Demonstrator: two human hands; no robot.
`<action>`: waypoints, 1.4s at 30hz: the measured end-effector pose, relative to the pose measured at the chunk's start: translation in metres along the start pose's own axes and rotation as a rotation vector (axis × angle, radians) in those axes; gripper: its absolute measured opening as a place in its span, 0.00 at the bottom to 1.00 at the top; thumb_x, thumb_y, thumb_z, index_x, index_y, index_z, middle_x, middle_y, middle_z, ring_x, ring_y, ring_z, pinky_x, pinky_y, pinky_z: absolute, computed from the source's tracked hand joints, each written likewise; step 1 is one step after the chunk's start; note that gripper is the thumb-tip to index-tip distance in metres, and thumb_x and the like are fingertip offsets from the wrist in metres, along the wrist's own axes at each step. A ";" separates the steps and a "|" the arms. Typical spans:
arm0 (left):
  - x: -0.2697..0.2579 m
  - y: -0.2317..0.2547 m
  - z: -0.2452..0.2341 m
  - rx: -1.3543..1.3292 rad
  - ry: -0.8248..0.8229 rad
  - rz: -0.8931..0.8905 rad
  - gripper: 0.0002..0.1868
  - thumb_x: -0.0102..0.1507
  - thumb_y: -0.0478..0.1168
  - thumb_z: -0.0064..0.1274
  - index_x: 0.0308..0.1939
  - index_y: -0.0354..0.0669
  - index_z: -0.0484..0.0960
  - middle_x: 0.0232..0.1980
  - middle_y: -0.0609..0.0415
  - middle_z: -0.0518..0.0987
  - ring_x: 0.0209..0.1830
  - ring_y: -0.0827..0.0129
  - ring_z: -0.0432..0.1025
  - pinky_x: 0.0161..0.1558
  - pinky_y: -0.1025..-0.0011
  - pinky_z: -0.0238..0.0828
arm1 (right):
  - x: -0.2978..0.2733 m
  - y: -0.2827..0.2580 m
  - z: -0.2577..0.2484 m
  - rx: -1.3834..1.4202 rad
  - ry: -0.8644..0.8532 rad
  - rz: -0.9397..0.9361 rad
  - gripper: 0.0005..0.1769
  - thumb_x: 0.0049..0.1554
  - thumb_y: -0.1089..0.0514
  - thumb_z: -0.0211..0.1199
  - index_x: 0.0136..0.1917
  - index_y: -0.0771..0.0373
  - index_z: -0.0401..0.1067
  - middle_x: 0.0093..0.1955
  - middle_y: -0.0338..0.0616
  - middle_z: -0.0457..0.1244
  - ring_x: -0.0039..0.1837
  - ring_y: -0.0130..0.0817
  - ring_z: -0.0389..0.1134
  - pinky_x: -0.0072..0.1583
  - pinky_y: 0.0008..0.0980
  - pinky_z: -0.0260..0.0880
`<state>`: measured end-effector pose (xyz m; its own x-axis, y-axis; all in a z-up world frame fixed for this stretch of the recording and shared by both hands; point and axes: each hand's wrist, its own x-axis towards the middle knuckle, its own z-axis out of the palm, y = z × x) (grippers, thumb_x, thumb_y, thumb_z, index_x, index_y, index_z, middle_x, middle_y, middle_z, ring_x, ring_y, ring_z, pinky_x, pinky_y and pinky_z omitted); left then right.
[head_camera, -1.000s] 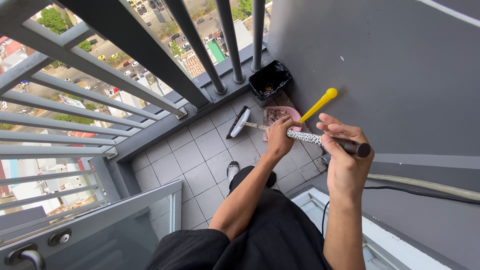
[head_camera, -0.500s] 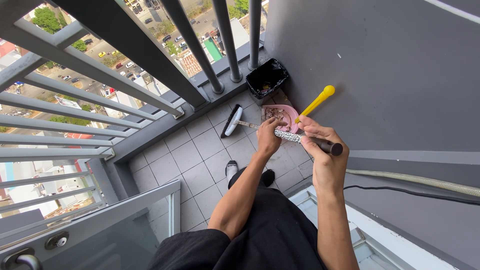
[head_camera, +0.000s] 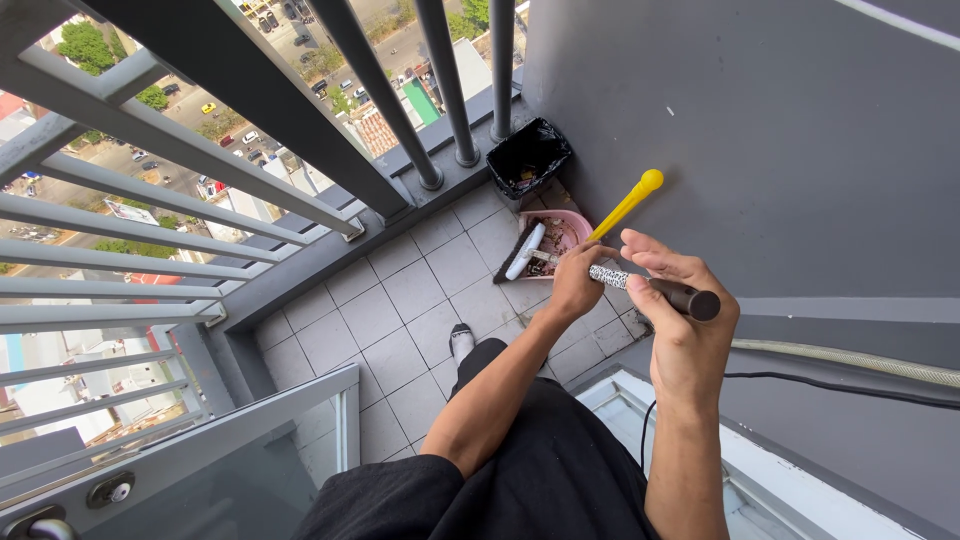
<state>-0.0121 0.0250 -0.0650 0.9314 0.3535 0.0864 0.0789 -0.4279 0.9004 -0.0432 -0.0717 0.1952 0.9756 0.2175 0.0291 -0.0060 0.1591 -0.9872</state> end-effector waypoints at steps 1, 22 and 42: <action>-0.001 0.001 0.002 -0.001 -0.002 0.002 0.24 0.51 0.26 0.54 0.49 0.49 0.85 0.61 0.41 0.78 0.65 0.45 0.69 0.65 0.53 0.62 | -0.001 0.000 -0.002 -0.001 0.003 -0.001 0.11 0.54 0.76 0.60 0.49 0.67 0.74 0.62 0.58 0.70 0.64 0.40 0.72 0.65 0.36 0.71; -0.013 -0.002 -0.059 0.067 0.102 -0.097 0.21 0.52 0.31 0.63 0.48 0.55 0.86 0.69 0.43 0.73 0.71 0.47 0.63 0.66 0.50 0.54 | 0.004 0.021 0.009 0.183 -0.079 -0.043 0.14 0.57 0.78 0.58 0.51 0.65 0.73 0.61 0.59 0.69 0.63 0.41 0.72 0.70 0.38 0.71; -0.015 -0.032 -0.042 0.049 0.222 -0.122 0.20 0.51 0.30 0.60 0.47 0.50 0.86 0.60 0.45 0.79 0.60 0.47 0.72 0.59 0.56 0.68 | 0.002 0.028 0.018 0.104 -0.255 0.035 0.13 0.56 0.78 0.58 0.50 0.67 0.73 0.62 0.59 0.68 0.66 0.40 0.70 0.70 0.35 0.68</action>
<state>-0.0433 0.0687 -0.0771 0.8135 0.5767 0.0750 0.2082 -0.4091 0.8884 -0.0451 -0.0497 0.1701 0.8878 0.4579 0.0462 -0.0744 0.2420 -0.9674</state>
